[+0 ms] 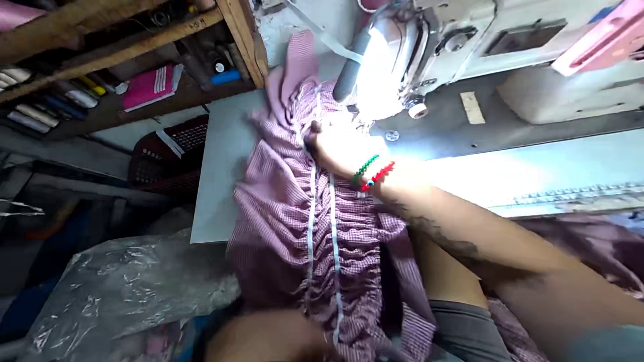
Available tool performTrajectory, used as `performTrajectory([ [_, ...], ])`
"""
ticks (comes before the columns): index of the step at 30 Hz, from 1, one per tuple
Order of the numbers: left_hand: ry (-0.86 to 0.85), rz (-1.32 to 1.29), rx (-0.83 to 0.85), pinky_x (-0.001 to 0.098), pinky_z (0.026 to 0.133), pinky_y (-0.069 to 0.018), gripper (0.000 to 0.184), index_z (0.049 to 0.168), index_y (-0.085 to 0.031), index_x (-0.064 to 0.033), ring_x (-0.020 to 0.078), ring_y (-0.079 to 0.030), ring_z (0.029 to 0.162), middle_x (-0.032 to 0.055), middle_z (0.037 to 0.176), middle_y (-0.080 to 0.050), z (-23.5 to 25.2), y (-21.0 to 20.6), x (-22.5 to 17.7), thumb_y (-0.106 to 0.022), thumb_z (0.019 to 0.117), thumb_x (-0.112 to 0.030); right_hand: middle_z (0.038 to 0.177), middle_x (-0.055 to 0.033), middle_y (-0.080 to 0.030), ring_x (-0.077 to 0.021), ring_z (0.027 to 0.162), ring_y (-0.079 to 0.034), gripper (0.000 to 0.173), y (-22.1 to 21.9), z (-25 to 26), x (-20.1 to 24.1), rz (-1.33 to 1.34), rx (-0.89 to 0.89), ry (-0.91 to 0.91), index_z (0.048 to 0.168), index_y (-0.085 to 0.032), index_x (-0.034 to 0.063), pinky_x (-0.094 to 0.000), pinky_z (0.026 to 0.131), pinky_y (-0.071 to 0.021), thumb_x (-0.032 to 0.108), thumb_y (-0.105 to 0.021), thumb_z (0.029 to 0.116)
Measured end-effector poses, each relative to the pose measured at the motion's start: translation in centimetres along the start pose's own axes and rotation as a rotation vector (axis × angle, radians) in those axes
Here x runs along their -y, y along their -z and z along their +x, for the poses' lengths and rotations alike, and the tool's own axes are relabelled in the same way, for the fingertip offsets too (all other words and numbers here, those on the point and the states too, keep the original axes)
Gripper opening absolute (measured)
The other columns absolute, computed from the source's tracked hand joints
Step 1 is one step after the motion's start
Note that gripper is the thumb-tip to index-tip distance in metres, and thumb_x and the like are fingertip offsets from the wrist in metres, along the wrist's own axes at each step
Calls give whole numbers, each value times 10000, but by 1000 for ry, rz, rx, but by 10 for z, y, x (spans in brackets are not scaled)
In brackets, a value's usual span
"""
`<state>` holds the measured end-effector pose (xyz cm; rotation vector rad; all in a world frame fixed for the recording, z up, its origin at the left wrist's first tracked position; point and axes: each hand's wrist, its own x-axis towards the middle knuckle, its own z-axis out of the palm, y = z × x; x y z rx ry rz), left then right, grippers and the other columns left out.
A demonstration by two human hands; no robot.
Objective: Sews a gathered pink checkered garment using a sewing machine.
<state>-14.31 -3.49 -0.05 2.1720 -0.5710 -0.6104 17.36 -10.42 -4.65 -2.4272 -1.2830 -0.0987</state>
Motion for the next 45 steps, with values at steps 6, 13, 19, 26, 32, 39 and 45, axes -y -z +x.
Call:
performTrajectory([
  [6, 180, 428, -911, 402, 1028, -520, 304, 1221, -697, -40, 213, -629, 1206, 128, 1283, -664, 60, 70, 93, -595, 1017, -240, 949, -110, -697, -307, 755, -694, 308, 2, -132, 15, 210, 105, 325, 1191, -692, 115, -513, 609, -563, 147, -684, 885],
  [13, -185, 316, -679, 424, 1094, -490, 645, 1453, -549, -44, 302, -519, 1373, 211, 1525, -474, 157, 47, 89, -743, 930, -368, 792, -134, -656, -335, 616, -657, 221, 70, -195, -19, -26, -149, -108, 1057, -710, 70, -513, 484, -508, 205, -653, 891],
  [19, -12, 236, -731, 459, 1207, -333, 510, 1477, -471, 20, 298, -395, 1465, 203, 1542, -455, 177, 83, 98, -527, 1008, -173, 955, -205, -690, -377, 777, -698, 311, 27, -158, -52, 63, -173, -212, 1139, -695, -13, -576, 632, -552, 184, -628, 907],
  [26, -73, 284, -670, 486, 1058, -382, 164, 901, -780, -138, 168, -571, 1184, 16, 1182, -682, 181, 121, 109, -640, 955, -203, 1019, -97, -692, -253, 864, -690, 266, 26, -130, -70, 221, -182, -157, 1136, -709, 79, -492, 704, -571, 291, -650, 989],
  [32, 210, 391, -505, 475, 628, -472, 344, 776, -651, -58, 249, -602, 684, 83, 688, -586, 214, 149, 101, -564, 1019, -286, 965, -104, -740, -268, 829, -717, 279, 30, -125, -97, 219, -170, -129, 1218, -713, 105, -526, 706, -574, 164, -669, 949],
  [39, 281, 654, -598, 535, 741, -531, 226, 928, -704, -68, 329, -675, 879, 130, 884, -669, 223, 143, 92, -635, 996, -273, 910, -55, -719, -273, 749, -696, 276, 33, -109, -105, -22, 2, 110, 1088, -774, 186, -499, 558, -506, 87, -674, 850],
  [45, -16, 709, -574, 488, 1179, -328, 437, 1387, -650, -170, 235, -448, 1442, 57, 1517, -543, 202, 89, 110, -435, 1053, -353, 974, -107, -722, -345, 838, -701, 321, 41, -82, -116, -83, 171, 46, 1147, -771, 184, -570, 653, -528, 57, -720, 857],
])
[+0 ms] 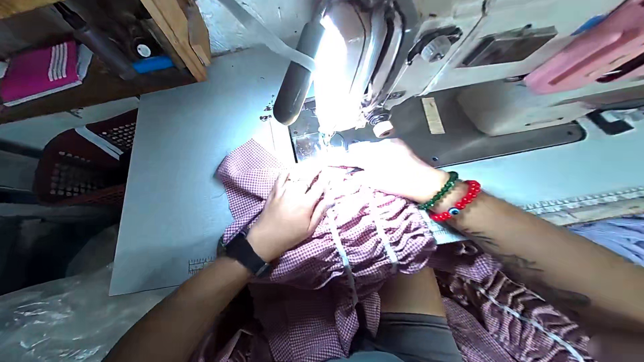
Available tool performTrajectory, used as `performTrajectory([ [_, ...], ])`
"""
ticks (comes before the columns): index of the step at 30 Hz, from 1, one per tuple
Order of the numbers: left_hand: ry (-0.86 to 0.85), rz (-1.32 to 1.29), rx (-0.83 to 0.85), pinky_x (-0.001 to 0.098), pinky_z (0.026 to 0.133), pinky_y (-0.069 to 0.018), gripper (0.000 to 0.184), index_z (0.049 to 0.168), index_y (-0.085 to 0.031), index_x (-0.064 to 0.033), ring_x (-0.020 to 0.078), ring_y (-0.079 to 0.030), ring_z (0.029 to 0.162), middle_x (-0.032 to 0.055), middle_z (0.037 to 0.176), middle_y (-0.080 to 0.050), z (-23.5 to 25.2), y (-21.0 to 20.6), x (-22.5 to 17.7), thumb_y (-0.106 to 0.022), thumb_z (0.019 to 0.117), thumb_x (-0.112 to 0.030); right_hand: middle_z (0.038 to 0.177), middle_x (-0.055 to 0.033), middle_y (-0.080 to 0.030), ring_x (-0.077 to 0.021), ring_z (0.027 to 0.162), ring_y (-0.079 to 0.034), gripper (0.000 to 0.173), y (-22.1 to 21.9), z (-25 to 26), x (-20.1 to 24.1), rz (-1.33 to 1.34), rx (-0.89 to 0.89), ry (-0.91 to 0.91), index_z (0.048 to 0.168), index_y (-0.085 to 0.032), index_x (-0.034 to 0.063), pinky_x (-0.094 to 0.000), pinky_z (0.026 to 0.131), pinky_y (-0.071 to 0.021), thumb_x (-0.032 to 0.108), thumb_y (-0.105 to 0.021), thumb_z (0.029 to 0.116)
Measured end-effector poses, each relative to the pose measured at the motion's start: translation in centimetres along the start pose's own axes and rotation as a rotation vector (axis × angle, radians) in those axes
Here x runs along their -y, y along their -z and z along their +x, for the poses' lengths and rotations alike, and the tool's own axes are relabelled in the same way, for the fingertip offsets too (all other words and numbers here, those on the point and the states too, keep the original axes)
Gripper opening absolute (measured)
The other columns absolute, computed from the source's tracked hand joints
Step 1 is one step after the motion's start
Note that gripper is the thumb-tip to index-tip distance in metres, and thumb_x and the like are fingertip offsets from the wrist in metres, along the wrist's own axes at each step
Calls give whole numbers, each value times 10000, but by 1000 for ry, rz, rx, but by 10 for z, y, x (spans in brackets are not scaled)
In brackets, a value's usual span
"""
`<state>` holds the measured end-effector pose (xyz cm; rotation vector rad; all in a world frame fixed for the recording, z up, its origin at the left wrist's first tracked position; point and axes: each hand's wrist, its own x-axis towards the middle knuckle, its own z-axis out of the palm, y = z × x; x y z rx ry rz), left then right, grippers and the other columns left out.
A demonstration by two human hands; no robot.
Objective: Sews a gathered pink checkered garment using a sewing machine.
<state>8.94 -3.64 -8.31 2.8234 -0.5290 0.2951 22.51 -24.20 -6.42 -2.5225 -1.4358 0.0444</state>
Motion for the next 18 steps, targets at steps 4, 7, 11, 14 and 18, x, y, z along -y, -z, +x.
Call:
performTrajectory([
  [4, 104, 90, 120, 542, 1129, -302, 511, 1514, -522, -240, 246, -415, 1458, 49, 1588, -462, 13, -3, -7, -342, 1058, -381, 963, -120, -734, -365, 830, -702, 413, 2, 13, -15, -25, 65, -59, 1275, -733, 304, -589, 687, -528, 103, -675, 919],
  [7, 123, 77, 127, 538, 1113, -298, 532, 1546, -476, -215, 258, -422, 1435, 57, 1593, -448, 27, -5, -6, -356, 1052, -372, 873, -135, -725, -378, 761, -696, 358, -7, 4, -25, -16, -110, -27, 1162, -786, 262, -589, 630, -523, 90, -751, 850],
  [11, 117, 60, 118, 561, 1149, -265, 544, 1559, -461, -231, 255, -399, 1468, 59, 1590, -458, 30, -6, -5, -354, 1044, -373, 885, -146, -725, -386, 820, -702, 292, -3, 2, -25, -24, -90, -91, 1147, -787, 221, -591, 669, -520, 110, -740, 882],
  [14, 107, 59, 112, 564, 1151, -250, 543, 1558, -463, -233, 252, -397, 1468, 45, 1578, -475, 29, -5, -4, -354, 1043, -367, 870, -158, -721, -389, 807, -702, 248, -3, 2, -24, -22, -91, -92, 1123, -786, 180, -585, 662, -519, 123, -734, 887],
  [18, 107, 82, 120, 552, 1132, -262, 532, 1556, -467, -245, 258, -394, 1466, 35, 1593, -459, 29, -7, -2, -333, 1053, -357, 934, -156, -734, -396, 854, -706, 297, -1, 4, -23, -15, -63, -100, 1171, -777, 224, -597, 679, -520, 132, -737, 892],
])
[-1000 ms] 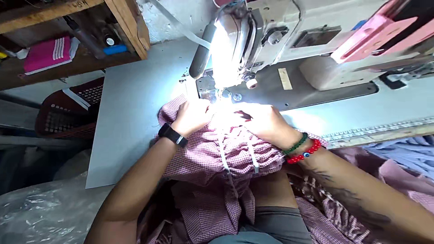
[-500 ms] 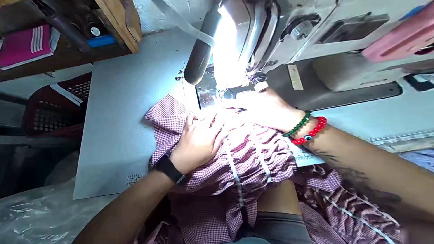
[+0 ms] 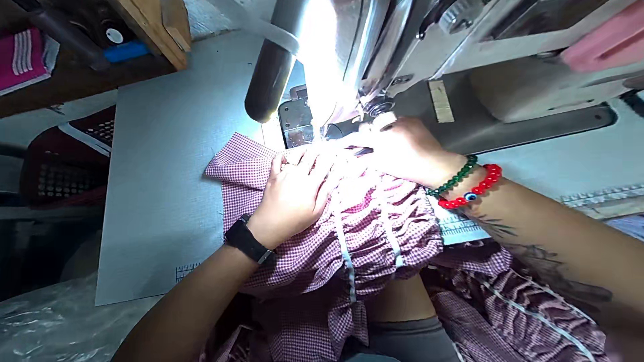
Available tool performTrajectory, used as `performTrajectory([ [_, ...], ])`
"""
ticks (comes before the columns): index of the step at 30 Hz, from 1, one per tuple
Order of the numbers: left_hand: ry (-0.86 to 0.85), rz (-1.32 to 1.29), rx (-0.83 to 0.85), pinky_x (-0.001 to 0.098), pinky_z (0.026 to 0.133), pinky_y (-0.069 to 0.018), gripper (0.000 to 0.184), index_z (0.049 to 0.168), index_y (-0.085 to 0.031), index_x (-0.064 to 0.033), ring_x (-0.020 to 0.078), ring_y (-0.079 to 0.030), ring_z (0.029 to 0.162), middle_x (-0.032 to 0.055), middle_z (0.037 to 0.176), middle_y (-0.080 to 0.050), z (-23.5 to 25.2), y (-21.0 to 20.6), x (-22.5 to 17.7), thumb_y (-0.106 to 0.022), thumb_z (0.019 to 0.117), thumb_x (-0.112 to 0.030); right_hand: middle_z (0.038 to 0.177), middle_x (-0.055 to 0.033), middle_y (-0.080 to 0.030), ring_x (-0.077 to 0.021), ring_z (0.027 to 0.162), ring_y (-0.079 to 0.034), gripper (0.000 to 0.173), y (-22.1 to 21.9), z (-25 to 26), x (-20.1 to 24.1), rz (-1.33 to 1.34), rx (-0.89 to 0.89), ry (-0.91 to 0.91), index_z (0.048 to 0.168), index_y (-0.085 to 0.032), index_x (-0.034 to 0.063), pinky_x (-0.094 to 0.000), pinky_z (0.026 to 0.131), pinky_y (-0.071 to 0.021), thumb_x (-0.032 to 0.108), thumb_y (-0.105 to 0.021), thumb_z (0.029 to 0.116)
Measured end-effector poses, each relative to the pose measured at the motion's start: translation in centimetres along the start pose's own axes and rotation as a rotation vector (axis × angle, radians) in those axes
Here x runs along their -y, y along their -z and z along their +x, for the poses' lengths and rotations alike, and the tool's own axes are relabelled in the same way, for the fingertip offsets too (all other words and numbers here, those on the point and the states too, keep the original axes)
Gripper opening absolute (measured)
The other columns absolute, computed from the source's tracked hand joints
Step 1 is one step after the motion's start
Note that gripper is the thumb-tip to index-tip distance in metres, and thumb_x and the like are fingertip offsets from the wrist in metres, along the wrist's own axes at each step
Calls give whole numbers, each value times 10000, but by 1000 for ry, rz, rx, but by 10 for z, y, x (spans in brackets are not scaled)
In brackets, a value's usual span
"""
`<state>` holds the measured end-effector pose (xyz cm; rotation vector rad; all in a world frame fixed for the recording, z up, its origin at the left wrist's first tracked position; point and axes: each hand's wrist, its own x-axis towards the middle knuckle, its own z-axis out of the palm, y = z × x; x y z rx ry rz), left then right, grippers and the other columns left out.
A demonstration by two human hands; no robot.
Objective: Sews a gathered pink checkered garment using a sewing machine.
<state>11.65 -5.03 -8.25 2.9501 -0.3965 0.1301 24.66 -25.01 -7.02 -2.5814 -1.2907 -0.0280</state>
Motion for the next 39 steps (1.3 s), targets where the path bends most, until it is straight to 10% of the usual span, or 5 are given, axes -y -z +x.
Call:
performTrajectory([
  [6, 21, -9, -3, 603, 1157, -238, 531, 1557, -467, -252, 318, -368, 1475, 122, 1627, -379, 2, 2, -1, -322, 1062, -381, 1063, -169, -736, -414, 904, -704, 285, 8, -2, 7, 48, -37, -71, 1207, -765, 259, -627, 724, -525, 174, -695, 944],
  [11, -187, -79, -113, 536, 1255, -211, 369, 1265, -726, -100, 257, -453, 1449, 86, 1455, -602, -21, -2, -20, -464, 1045, -238, 1175, -245, -670, -431, 774, -679, 307, 9, -59, 52, -157, -116, -85, 1199, -707, 25, -559, 539, -505, 114, -622, 918],
  [24, -194, -198, -84, 460, 1204, -356, 481, 1228, -746, -94, 244, -525, 1395, 80, 1371, -668, -40, 4, -39, -505, 1023, -457, 1540, -173, -514, -460, 1258, -604, 427, -9, -58, 27, -108, -108, -66, 1388, -627, 83, -611, 795, -551, 161, -522, 982],
  [30, -203, -203, -122, 452, 1199, -361, 491, 1268, -728, -84, 237, -530, 1386, 85, 1384, -659, -35, 1, -33, -547, 1005, -457, 1550, -189, -488, -452, 1344, -533, 454, -2, -51, 28, -90, -73, -75, 1453, -570, 83, -617, 905, -527, 97, -553, 999],
  [39, -233, -194, -107, 436, 1226, -338, 410, 1220, -752, -90, 224, -546, 1377, 93, 1357, -675, -40, -1, -38, -547, 1022, -385, 1083, -171, -716, -416, 979, -688, 285, -4, -55, 21, 22, -214, 7, 1180, -728, 104, -600, 699, -545, 143, -686, 901],
])
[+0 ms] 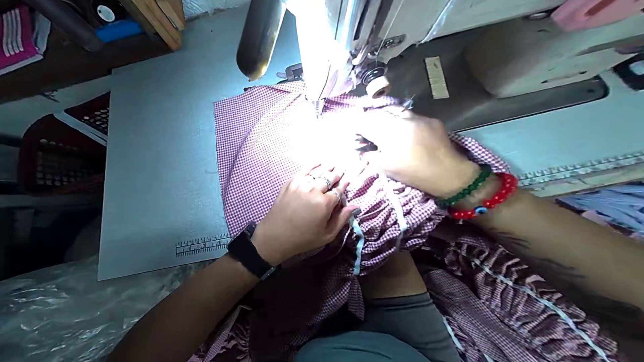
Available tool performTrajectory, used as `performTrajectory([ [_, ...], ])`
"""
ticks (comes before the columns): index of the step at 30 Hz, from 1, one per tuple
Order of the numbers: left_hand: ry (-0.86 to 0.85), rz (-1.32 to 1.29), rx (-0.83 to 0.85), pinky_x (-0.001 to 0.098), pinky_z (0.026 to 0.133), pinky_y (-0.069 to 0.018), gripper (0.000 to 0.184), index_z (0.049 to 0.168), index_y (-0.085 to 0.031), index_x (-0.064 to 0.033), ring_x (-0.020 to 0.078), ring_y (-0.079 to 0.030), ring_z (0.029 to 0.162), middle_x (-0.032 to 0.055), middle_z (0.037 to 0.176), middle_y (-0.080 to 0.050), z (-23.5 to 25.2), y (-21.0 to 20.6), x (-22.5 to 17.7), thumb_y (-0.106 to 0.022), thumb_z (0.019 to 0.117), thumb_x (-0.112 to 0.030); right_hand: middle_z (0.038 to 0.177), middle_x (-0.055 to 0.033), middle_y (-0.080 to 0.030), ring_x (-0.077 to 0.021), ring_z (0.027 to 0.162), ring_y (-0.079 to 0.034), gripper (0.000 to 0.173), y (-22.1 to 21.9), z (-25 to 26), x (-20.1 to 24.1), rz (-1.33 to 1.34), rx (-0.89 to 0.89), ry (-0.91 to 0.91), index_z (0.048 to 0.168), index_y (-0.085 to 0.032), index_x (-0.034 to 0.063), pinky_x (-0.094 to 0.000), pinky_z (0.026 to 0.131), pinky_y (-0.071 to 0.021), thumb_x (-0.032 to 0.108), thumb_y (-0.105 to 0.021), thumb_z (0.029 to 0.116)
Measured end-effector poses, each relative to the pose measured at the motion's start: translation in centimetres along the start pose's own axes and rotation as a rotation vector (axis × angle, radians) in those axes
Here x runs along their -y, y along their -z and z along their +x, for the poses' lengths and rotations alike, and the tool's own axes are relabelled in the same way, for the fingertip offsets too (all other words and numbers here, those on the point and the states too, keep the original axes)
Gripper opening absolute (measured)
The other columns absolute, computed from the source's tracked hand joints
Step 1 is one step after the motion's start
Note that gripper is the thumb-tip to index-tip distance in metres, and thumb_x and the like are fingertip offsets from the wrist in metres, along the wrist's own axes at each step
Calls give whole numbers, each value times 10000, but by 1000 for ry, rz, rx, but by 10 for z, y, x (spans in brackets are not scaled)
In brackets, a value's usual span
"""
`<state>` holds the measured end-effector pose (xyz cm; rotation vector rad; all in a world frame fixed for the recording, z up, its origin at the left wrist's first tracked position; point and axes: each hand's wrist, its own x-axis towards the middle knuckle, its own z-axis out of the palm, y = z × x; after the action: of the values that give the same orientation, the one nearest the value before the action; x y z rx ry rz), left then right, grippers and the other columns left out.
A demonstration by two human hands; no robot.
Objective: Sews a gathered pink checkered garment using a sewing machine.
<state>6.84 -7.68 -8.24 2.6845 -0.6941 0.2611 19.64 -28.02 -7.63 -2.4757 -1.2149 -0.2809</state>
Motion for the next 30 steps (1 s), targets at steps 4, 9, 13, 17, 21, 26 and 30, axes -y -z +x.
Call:
performTrajectory([
  [4, -8, 23, 4, 435, 1236, -328, 420, 1248, -735, -62, 222, -543, 1388, 99, 1407, -646, -2, -2, 0, -530, 1028, -355, 917, -174, -703, -390, 789, -695, 437, 15, 0, 3, -16, 82, -35, 1244, -681, 62, -579, 603, -506, 336, -621, 909],
  [9, 8, 70, 32, 439, 1244, -307, 447, 1273, -717, -51, 225, -515, 1415, 116, 1423, -632, 0, -1, -4, -482, 1047, -358, 848, -206, -648, -445, 781, -648, 247, 15, -3, 23, -170, 25, 72, 1106, -720, 36, -529, 516, -473, 102, -614, 893],
  [13, 24, 87, 45, 445, 1238, -314, 484, 1324, -685, -47, 241, -508, 1421, 124, 1443, -615, -2, -1, -8, -476, 1040, -378, 1042, -184, -696, -400, 824, -681, 274, 11, -14, 32, -192, 91, 64, 1139, -714, 32, -530, 558, -502, 152, -639, 904],
  [17, 22, 83, 37, 451, 1239, -316, 495, 1326, -683, -44, 245, -510, 1420, 134, 1441, -615, -4, 0, -8, -475, 1041, -390, 983, -181, -699, -386, 735, -658, 424, 7, -19, 28, -207, 112, 98, 1273, -717, 107, -490, 494, -455, 40, -634, 862],
  [21, 22, 88, 30, 454, 1236, -316, 502, 1292, -703, -36, 241, -526, 1406, 132, 1421, -631, -4, 1, -11, -493, 1030, -409, 944, -182, -695, -388, 743, -662, 355, 12, -20, 29, -188, 122, 111, 1205, -739, 93, -499, 508, -464, 71, -643, 864],
  [26, 23, 85, 29, 447, 1246, -300, 510, 1324, -681, -32, 239, -517, 1414, 136, 1434, -620, -5, -1, -10, -489, 1034, -405, 805, -163, -668, -391, 691, -657, 264, 2, -17, 10, -142, 66, 109, 1125, -747, 86, -519, 499, -465, 171, -625, 907],
  [30, 47, 100, 26, 458, 1246, -287, 510, 1381, -648, -63, 237, -476, 1446, 112, 1483, -583, 2, 0, 0, -483, 1030, -395, 1359, -121, -657, -395, 1030, -704, 370, 3, 3, -4, -49, 151, -11, 1301, -696, 177, -619, 675, -544, 216, -638, 938],
])
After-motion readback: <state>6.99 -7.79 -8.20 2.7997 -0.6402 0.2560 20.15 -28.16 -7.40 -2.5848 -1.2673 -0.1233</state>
